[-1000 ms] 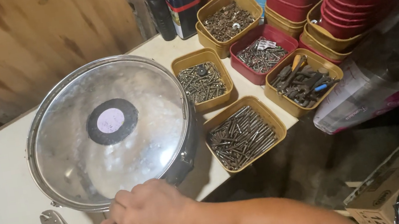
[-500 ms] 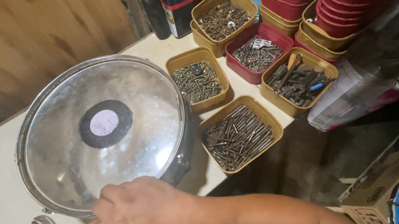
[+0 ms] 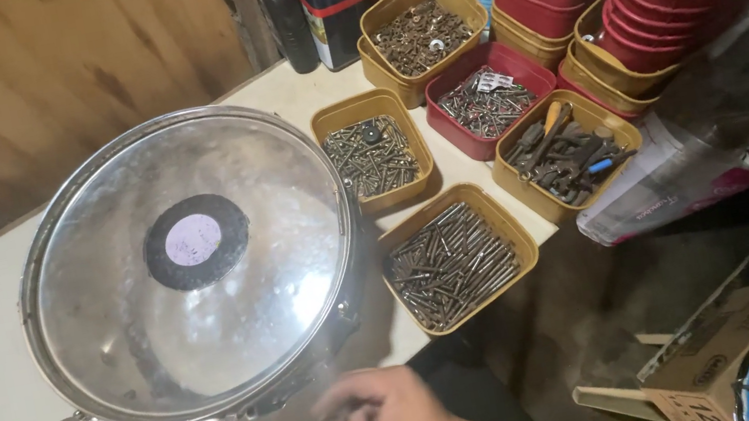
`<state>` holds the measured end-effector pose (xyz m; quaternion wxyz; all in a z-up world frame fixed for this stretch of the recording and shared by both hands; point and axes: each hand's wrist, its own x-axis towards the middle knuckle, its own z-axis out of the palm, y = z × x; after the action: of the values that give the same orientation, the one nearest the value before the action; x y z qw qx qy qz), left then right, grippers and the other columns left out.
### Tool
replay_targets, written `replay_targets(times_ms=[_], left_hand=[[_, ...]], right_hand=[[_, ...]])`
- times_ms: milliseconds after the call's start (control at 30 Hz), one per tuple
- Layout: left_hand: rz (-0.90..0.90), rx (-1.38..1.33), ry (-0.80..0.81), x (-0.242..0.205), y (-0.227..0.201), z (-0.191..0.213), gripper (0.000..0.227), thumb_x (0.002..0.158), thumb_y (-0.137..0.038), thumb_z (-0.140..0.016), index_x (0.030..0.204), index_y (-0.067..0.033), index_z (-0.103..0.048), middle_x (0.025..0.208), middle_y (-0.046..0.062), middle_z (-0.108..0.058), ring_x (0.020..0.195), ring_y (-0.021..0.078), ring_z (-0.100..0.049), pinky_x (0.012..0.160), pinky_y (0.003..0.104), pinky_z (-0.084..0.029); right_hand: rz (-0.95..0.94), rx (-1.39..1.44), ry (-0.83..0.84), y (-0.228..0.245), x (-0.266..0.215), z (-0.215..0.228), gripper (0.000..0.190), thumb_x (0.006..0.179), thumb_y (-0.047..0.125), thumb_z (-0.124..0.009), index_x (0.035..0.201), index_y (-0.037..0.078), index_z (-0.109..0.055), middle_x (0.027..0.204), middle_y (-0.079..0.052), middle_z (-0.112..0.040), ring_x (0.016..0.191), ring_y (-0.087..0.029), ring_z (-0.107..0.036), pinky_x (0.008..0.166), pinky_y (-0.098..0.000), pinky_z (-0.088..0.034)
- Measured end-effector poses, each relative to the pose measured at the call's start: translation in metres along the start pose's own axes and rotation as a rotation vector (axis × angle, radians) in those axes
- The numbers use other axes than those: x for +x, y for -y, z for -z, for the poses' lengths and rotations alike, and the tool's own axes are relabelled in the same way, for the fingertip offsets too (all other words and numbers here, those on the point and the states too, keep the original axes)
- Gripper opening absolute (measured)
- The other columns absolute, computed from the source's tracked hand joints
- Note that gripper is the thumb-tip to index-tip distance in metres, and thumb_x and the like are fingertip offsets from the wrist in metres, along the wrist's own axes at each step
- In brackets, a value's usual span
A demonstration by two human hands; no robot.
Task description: The person sorts through a container of metal screws on a white table, picking them up and arranging them. The person also briefly handles a metal pot and a pair of pliers on the table.
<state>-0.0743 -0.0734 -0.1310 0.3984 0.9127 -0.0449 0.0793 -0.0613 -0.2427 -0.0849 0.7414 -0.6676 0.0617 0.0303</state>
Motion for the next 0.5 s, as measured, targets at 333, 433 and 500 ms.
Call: replay_targets(times_ms=[333, 433, 500], left_hand=[[0.235, -0.276, 0.088, 0.0, -0.058, -0.04, 0.007, 0.061, -0.021, -0.082, 0.058, -0.0154, -0.085, 0.043, -0.002, -0.068, 0.039, 0.0042, -0.055, 0.041, 0.022, -0.045], [0.374, -0.289, 0.067, -0.006, -0.042, -0.057, 0.005, 0.059, -0.019, -0.088, 0.06, -0.0143, -0.086, 0.038, -0.002, -0.063, 0.036, 0.0041, -0.049, 0.037, 0.021, -0.042], [0.397, -0.25, 0.074, -0.004, -0.032, -0.058, 0.007, 0.058, -0.022, -0.088, 0.061, -0.0151, -0.086, 0.037, -0.001, -0.065, 0.036, 0.0052, -0.054, 0.04, 0.021, -0.045]], right_hand=[[-0.296, 0.222, -0.108, -0.048, -0.011, 0.061, 0.026, 0.086, 0.021, -0.084, 0.092, -0.004, -0.081, 0.053, -0.009, -0.061, 0.042, -0.01, -0.051, 0.042, -0.021, -0.041], [-0.253, 0.031, -0.115, -0.046, -0.004, 0.083, 0.032, 0.083, 0.03, -0.082, 0.096, 0.001, -0.083, 0.076, -0.008, -0.079, 0.046, -0.012, -0.06, 0.041, -0.0232, -0.049], [-0.206, -0.265, -0.198, -0.037, 0.016, 0.112, 0.038, 0.084, 0.04, -0.075, 0.102, 0.008, -0.084, 0.089, -0.004, -0.082, 0.066, -0.011, -0.068, 0.059, -0.0254, -0.055]])
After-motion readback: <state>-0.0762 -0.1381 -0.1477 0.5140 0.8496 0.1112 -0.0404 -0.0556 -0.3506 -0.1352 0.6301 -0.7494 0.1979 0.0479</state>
